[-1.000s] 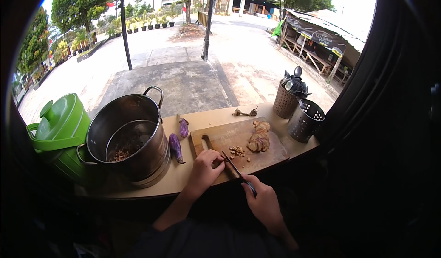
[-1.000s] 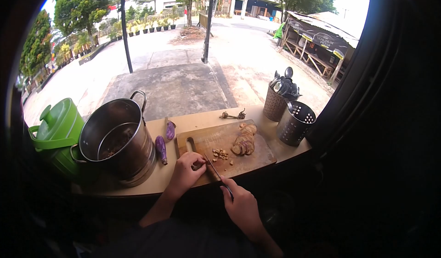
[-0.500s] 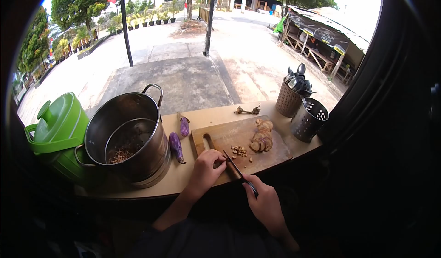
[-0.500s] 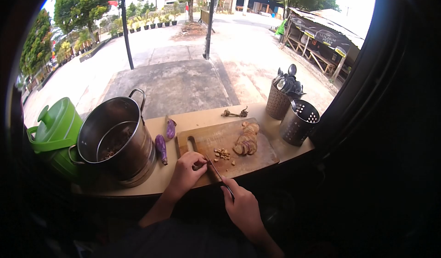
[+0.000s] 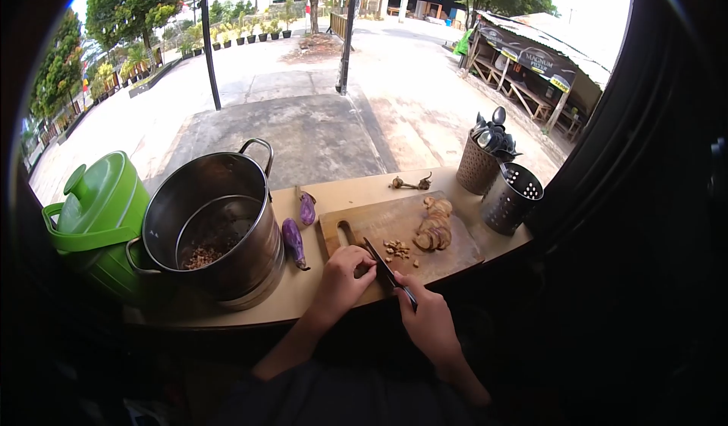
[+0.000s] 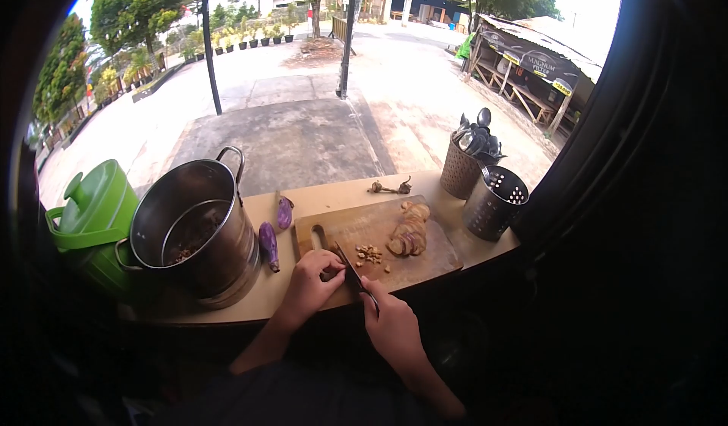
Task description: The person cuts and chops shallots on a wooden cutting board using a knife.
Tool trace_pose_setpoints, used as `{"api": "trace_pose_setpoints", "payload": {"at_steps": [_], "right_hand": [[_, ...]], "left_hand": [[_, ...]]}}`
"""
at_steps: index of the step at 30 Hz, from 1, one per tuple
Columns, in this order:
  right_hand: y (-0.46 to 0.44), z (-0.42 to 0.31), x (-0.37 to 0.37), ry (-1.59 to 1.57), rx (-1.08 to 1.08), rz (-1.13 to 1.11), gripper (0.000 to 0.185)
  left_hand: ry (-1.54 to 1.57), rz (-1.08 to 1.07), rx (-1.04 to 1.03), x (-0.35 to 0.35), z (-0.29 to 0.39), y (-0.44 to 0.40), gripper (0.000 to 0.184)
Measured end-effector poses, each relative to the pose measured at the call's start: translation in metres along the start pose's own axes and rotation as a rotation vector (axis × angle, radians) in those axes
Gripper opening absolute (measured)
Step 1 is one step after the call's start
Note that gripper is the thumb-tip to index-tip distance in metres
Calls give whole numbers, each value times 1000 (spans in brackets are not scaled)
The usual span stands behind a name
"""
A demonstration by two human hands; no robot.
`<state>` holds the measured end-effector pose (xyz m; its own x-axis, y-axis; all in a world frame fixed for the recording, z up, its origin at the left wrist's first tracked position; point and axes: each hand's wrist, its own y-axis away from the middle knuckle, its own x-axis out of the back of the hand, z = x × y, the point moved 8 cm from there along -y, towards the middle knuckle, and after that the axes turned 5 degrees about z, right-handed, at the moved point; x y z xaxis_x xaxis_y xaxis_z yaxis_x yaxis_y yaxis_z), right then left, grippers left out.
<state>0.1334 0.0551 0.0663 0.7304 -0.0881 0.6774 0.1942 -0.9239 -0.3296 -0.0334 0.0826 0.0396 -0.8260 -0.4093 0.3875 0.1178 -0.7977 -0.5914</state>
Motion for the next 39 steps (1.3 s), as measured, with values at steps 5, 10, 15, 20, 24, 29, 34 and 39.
{"api": "trace_pose_setpoints", "payload": {"at_steps": [5, 10, 15, 20, 24, 29, 34, 39], "right_hand": [[10, 12, 10, -115, -97, -36, 25], [13, 8, 15, -114, -69, 15, 26], [20, 1, 17, -130, -36, 20, 26], [22, 3, 13, -90, -8, 29, 26], [23, 3, 14, -97, 7, 41, 26], [23, 5, 13, -92, -16, 20, 26], [24, 3, 14, -86, -10, 25, 26], [27, 1, 13, -80, 10, 30, 26]], "left_hand": [[-25, -5, 10, -1, 1, 1, 12], [20, 5, 50, -1, -4, 2, 13], [0, 36, 24, 1, -4, 4, 12], [29, 36, 12, 1, -5, 5, 11], [18, 38, 0, 3, -3, 5, 11], [8, 37, 34, 5, 0, 5, 13], [20, 56, 59, 5, -1, 5, 16], [-2, 73, 17, 6, 1, 5, 16]]}}
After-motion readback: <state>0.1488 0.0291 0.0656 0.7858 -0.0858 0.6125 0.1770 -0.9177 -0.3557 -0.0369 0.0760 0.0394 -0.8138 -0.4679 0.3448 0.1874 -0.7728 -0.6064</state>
